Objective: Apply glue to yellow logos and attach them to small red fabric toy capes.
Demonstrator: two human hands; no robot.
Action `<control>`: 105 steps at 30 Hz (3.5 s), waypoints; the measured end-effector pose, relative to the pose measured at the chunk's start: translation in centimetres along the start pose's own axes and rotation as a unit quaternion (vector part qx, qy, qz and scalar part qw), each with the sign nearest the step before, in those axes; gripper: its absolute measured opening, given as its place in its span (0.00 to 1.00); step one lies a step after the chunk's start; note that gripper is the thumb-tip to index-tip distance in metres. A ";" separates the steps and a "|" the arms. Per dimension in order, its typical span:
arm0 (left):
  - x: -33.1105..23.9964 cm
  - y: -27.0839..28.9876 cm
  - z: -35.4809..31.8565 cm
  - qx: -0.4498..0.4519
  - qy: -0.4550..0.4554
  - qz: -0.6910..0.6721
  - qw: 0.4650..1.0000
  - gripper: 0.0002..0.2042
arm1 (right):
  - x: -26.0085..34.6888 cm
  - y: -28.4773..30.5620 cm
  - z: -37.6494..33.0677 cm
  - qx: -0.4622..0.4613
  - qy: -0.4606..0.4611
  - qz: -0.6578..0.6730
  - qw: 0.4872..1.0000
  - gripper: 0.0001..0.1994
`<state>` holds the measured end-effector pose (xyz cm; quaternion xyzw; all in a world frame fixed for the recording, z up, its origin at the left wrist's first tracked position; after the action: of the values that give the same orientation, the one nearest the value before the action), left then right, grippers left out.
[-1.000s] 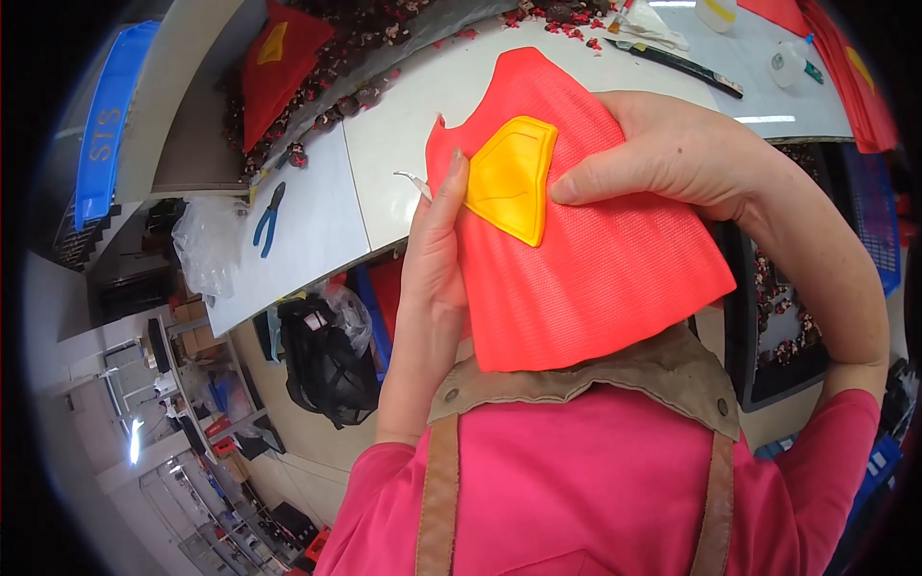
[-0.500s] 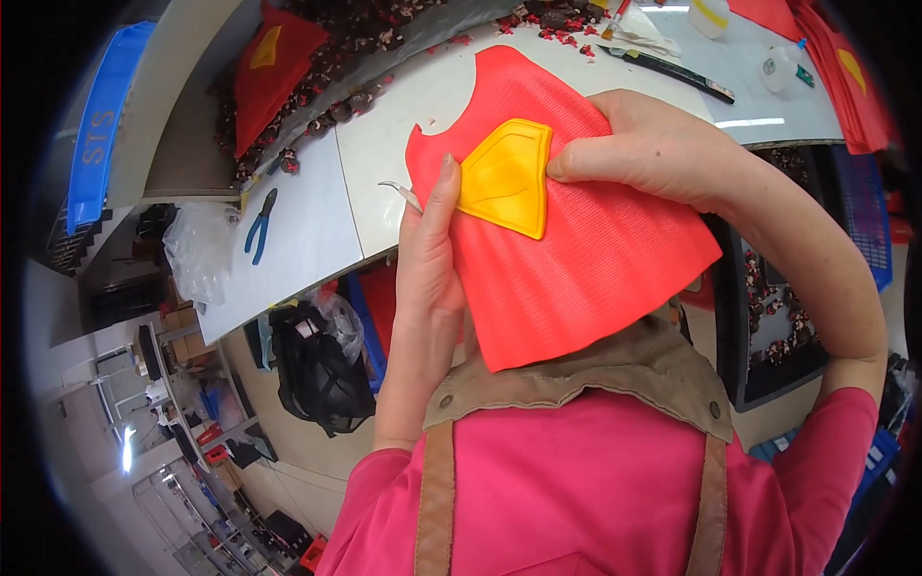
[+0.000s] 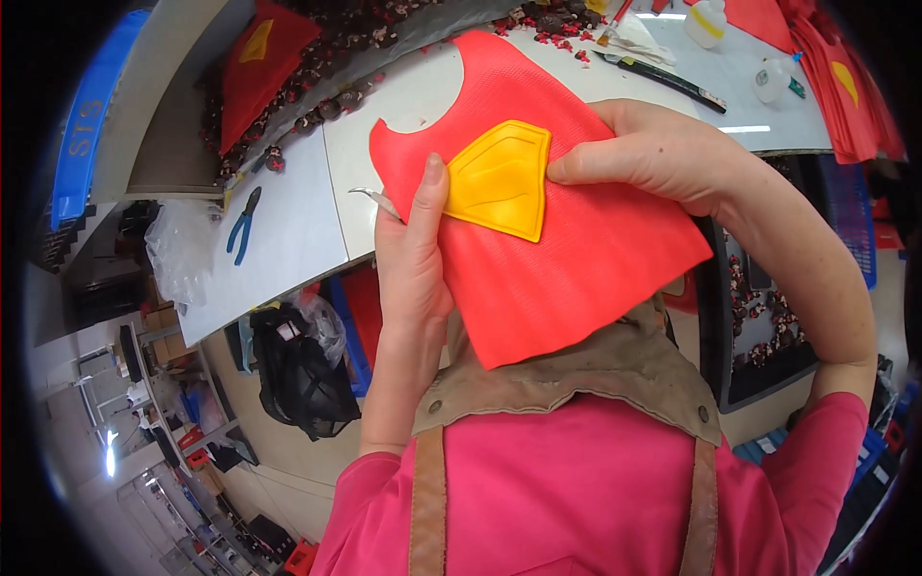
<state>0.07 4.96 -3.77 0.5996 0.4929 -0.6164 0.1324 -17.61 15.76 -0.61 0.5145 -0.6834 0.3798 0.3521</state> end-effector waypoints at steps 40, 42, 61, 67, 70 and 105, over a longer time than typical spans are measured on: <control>-0.7 0.6 -3.6 0.211 0.021 0.122 0.970 0.19 | -5.3 -4.1 -8.2 -0.086 0.148 -0.023 0.985 0.21; -0.9 0.6 -3.9 0.200 0.010 0.113 0.973 0.19 | -4.9 -4.0 -8.2 -0.077 0.163 -0.019 0.983 0.22; -1.3 -2.9 -2.7 0.137 -0.029 0.116 0.983 0.21 | -3.9 -0.1 -7.2 -0.071 0.206 -0.030 0.976 0.21; -1.4 -2.9 -1.1 0.152 -0.051 0.143 0.977 0.20 | -2.9 0.1 -6.7 -0.133 0.275 -0.092 0.948 0.19; -0.3 -2.1 -0.9 0.138 -0.034 0.118 0.983 0.20 | -3.1 0.3 -6.0 -0.093 0.219 -0.066 0.969 0.20; -1.8 1.8 4.6 0.013 0.169 -0.055 0.984 0.21 | 1.5 -0.3 1.2 -0.018 0.009 0.119 0.993 0.22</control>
<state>-0.89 -0.17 -3.95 0.6687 0.5325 -0.5189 0.0056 -17.78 14.01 0.24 0.4199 -0.7430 0.4113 0.3200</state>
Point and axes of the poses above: each hand's wrist, its own z-axis towards the middle knuckle, its own y-axis out of the back of the hand, x = y × z, the point moved 2 cm from there along z, towards the middle knuckle, and after that the axes turned 1 degree about -x, right-handed, at the moved point
